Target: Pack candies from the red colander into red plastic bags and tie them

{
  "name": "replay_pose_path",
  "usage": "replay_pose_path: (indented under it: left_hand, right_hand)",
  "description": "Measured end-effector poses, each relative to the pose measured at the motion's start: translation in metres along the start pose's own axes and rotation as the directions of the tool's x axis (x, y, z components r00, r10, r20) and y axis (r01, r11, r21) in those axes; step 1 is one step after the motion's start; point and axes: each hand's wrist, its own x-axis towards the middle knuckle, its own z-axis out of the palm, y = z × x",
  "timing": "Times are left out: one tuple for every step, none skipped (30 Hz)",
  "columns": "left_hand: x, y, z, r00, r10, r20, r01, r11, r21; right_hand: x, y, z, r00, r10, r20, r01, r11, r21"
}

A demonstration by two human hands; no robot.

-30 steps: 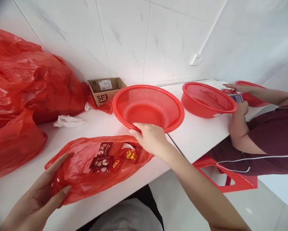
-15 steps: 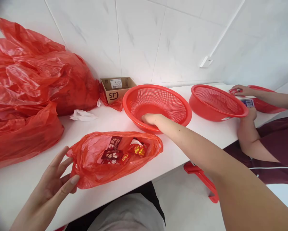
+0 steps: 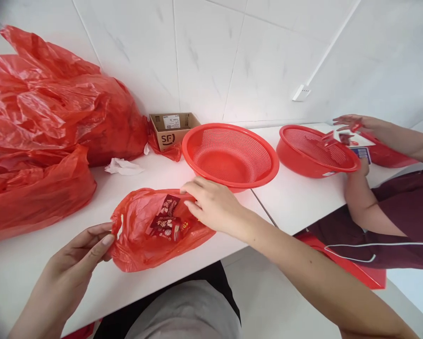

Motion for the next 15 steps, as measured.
replay_pose_path:
  left_hand:
    - [0.000,0.000,-0.002,1.000,0.015,-0.013,-0.015,1.000,0.007]
    - [-0.001,0.001,-0.004,0.999,0.032,-0.030,-0.031,0.999,0.014]
    - [-0.001,0.002,-0.007,0.998,0.045,-0.046,-0.044,0.999,0.016]
    - [-0.002,0.003,-0.009,0.997,0.053,-0.058,-0.052,0.999,0.015]
    - [-0.003,0.003,-0.011,0.996,0.059,-0.069,-0.058,0.998,0.012]
    - [-0.004,0.004,-0.012,0.995,0.060,-0.077,-0.060,0.998,0.008]
    - [-0.004,0.004,-0.012,0.995,0.056,-0.084,-0.056,0.998,0.005]
    - [-0.006,0.003,-0.011,0.995,0.053,-0.088,-0.054,0.999,0.001]
    - [-0.007,0.003,-0.009,0.995,0.049,-0.086,-0.050,0.999,-0.006]
    - [-0.008,0.003,-0.007,0.996,0.046,-0.075,-0.048,0.999,-0.018]
    - [-0.009,0.004,-0.005,0.998,0.047,-0.052,-0.049,0.998,-0.032]
    - [-0.010,0.006,-0.004,0.998,0.053,-0.023,-0.054,0.998,-0.045]
    - [-0.009,0.010,-0.003,0.998,0.069,0.002,-0.069,0.996,-0.054]
    - [-0.007,0.015,-0.004,0.996,0.088,0.030,-0.086,0.995,-0.056]
    - [-0.004,0.024,-0.007,0.992,0.112,0.057,-0.108,0.992,-0.059]
  right_hand:
    - [-0.008,0.001,0.001,0.999,-0.009,-0.040,0.006,0.998,-0.070]
    - [-0.015,0.005,0.001,0.997,-0.004,-0.083,-0.006,0.993,-0.118]
    - [-0.023,0.010,-0.001,0.992,0.017,-0.123,-0.035,0.989,-0.145]
    - [-0.030,0.015,-0.002,0.986,0.051,-0.156,-0.076,0.984,-0.163]
    - [-0.037,0.021,-0.004,0.980,0.091,-0.179,-0.124,0.975,-0.184]
    - [-0.044,0.027,-0.005,0.972,0.140,-0.190,-0.180,0.961,-0.212]
    - [-0.051,0.032,-0.005,0.961,0.199,-0.191,-0.242,0.940,-0.240]
    - [-0.056,0.037,-0.004,0.947,0.266,-0.181,-0.307,0.915,-0.261]
    - [-0.061,0.041,-0.003,0.930,0.335,-0.154,-0.365,0.892,-0.266]
    - [-0.066,0.044,-0.002,0.910,0.399,-0.110,-0.414,0.874,-0.255]
    - [-0.069,0.046,-0.002,0.891,0.451,-0.051,-0.450,0.863,-0.228]
    - [-0.070,0.047,-0.005,0.876,0.481,0.014,-0.471,0.863,-0.181]
    - [-0.071,0.047,-0.010,0.871,0.485,0.073,-0.476,0.872,-0.110]
    - [-0.070,0.045,-0.019,0.878,0.464,0.115,-0.465,0.885,-0.017]
    - [-0.069,0.042,-0.030,0.895,0.428,0.122,-0.439,0.895,0.080]
